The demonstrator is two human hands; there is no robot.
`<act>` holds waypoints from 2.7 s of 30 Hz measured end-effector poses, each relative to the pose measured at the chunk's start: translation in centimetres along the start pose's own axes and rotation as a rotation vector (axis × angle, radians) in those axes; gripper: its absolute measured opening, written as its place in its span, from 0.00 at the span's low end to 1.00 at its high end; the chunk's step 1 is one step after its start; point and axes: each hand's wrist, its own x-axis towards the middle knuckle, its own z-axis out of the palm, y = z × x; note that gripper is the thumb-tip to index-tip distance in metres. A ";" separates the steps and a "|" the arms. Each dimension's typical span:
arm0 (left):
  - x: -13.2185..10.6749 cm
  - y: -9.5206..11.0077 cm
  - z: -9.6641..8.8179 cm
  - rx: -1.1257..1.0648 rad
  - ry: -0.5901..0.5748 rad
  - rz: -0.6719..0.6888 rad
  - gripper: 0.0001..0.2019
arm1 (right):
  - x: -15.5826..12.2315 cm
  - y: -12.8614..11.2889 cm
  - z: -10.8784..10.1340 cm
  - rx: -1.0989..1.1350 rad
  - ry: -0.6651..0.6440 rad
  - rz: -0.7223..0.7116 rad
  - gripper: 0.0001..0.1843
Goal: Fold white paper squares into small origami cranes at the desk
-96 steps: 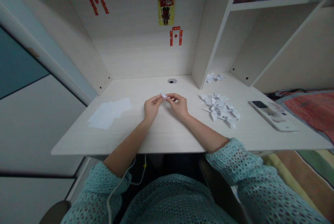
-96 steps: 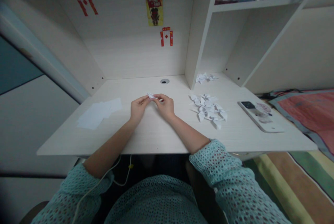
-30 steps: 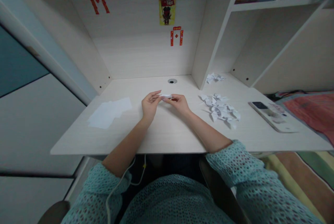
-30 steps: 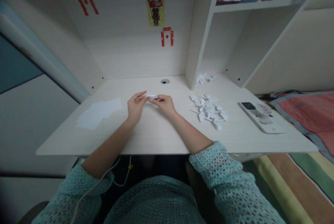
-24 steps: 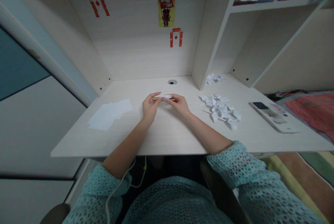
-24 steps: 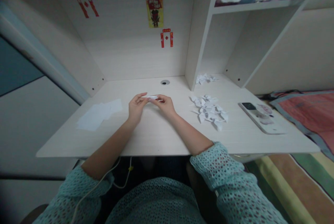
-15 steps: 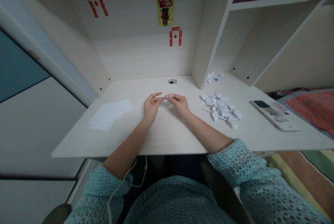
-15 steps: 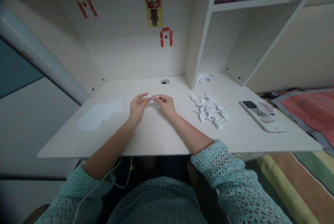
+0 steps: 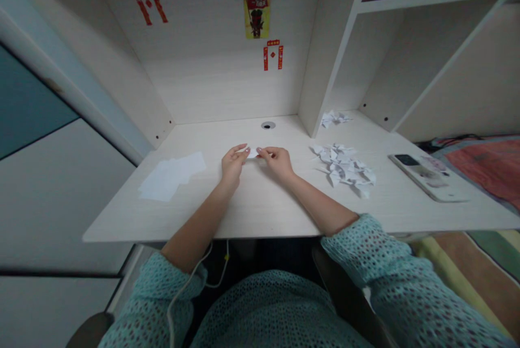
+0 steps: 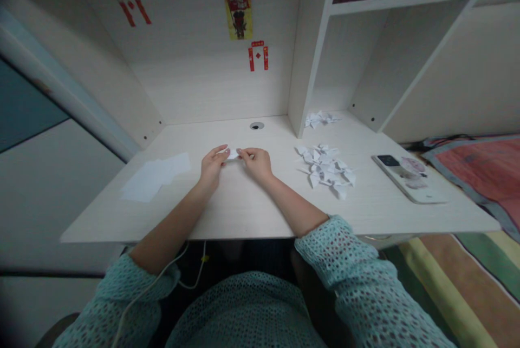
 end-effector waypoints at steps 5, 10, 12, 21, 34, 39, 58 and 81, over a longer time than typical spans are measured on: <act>-0.2 0.0 -0.1 0.113 -0.012 0.142 0.18 | -0.2 -0.3 -0.2 -0.216 0.066 -0.099 0.20; -0.9 0.9 -0.5 0.496 -0.054 0.479 0.15 | -0.1 0.2 0.0 -0.091 0.079 0.025 0.23; -1.2 1.2 -0.6 0.701 -0.067 0.609 0.10 | -0.1 0.3 0.0 -0.048 0.084 0.059 0.24; -1.0 0.6 -0.6 0.586 -0.066 0.482 0.08 | -0.8 -1.5 -0.5 -0.012 0.092 -0.100 0.25; 0.4 0.1 -0.3 0.101 -0.158 0.124 0.10 | -0.2 -0.5 -0.3 0.001 0.087 -0.266 0.09; 0.2 0.1 0.0 0.085 -0.207 0.123 0.11 | -0.1 -0.5 -0.5 -0.032 0.077 -0.216 0.08; 0.1 0.2 0.1 0.076 -0.255 0.112 0.10 | 0.5 -0.2 -0.4 0.149 -0.012 -0.055 0.12; 0.3 -0.7 -0.1 0.172 -0.263 0.082 0.15 | 0.5 0.2 -0.6 -0.107 0.018 -0.261 0.08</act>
